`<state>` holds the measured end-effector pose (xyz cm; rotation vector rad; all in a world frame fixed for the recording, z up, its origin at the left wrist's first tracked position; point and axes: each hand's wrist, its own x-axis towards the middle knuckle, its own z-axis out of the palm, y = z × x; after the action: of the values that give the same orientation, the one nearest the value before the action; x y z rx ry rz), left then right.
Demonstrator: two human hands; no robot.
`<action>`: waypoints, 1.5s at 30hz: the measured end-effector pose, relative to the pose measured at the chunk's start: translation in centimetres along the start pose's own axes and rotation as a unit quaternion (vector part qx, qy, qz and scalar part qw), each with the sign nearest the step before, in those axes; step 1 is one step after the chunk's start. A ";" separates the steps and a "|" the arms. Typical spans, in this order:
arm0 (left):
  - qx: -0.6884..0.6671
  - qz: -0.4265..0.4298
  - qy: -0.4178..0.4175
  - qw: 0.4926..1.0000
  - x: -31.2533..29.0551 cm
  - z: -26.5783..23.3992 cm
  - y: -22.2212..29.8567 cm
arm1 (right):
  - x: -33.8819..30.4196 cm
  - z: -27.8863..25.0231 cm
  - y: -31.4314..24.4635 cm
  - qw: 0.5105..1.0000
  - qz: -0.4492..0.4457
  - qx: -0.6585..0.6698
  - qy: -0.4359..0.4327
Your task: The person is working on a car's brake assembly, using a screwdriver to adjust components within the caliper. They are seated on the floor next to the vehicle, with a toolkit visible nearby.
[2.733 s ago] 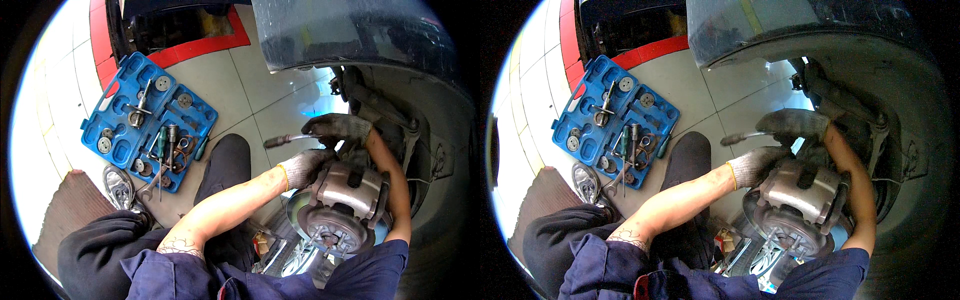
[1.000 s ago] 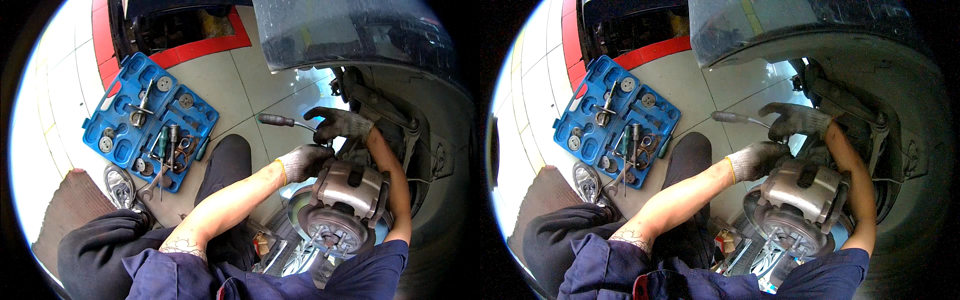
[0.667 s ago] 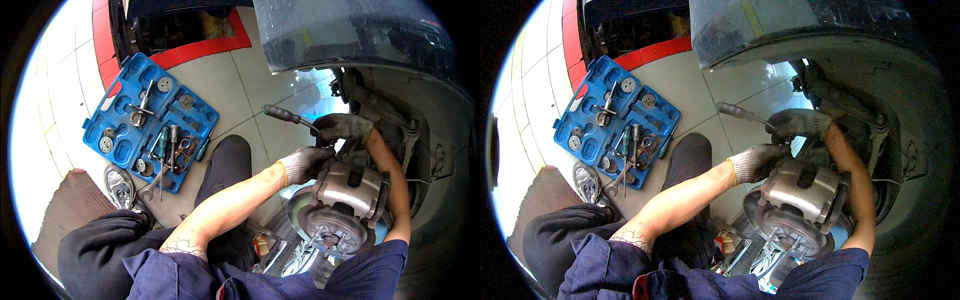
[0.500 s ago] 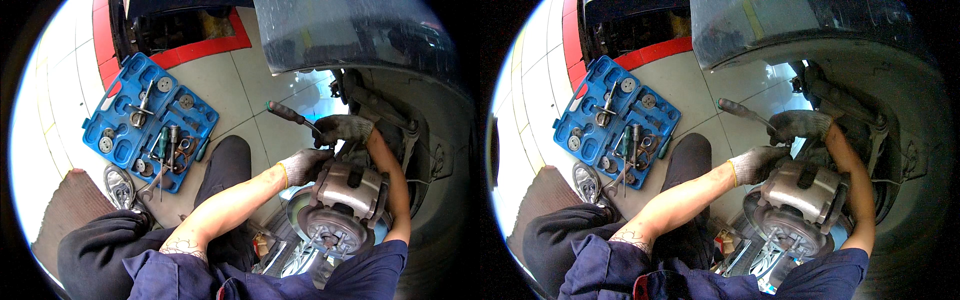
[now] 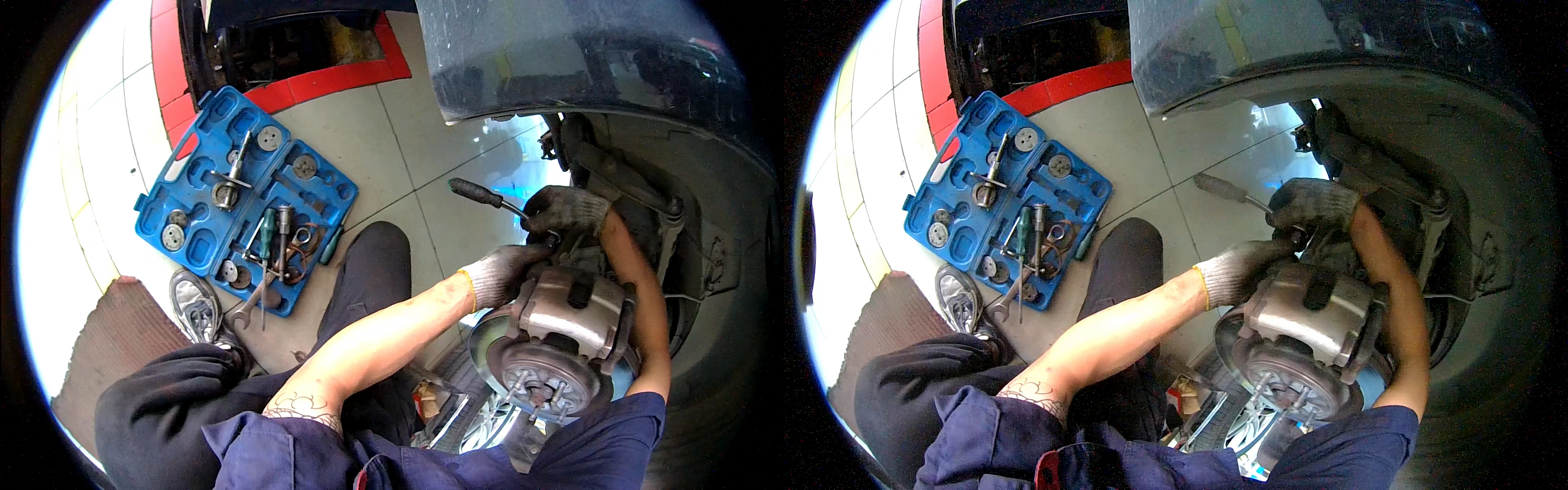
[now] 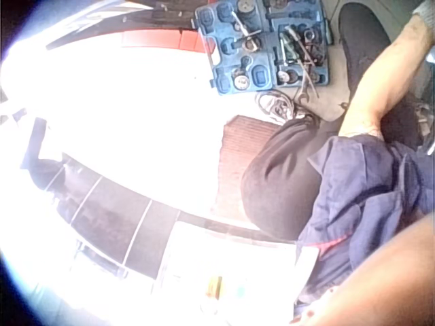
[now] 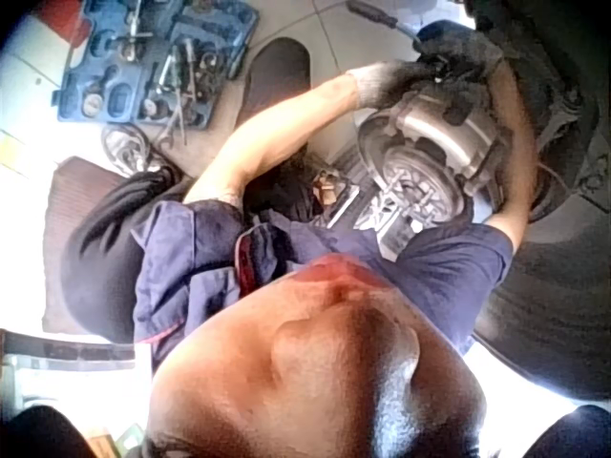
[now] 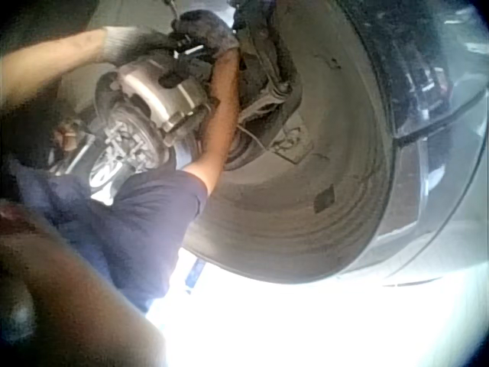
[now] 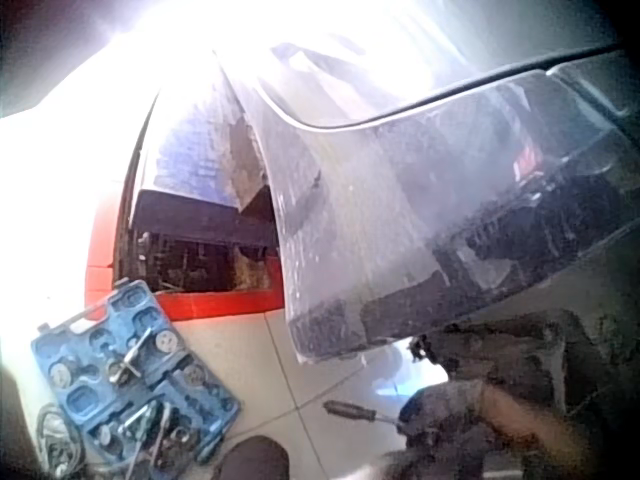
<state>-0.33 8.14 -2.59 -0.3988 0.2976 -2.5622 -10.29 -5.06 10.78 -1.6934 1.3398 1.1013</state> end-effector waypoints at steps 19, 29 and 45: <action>0.213 0.021 0.066 0.975 0.4 0.7 0.4 | 1.0 -0.2 2.6 0.942 -0.223 -0.251 0.003; 0.248 0.025 0.061 0.966 0.2 -0.4 0.8 | 0.6 -0.4 -3.6 0.993 -0.016 0.090 -0.075; 0.082 0.013 0.010 0.996 1.5 -2.5 -0.2 | 1.0 -0.5 -2.7 0.983 -0.060 0.161 -0.069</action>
<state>-2.52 7.81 -4.50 -0.3055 0.0974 -2.5428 -7.46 -5.31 10.15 -1.4153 1.2365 0.8637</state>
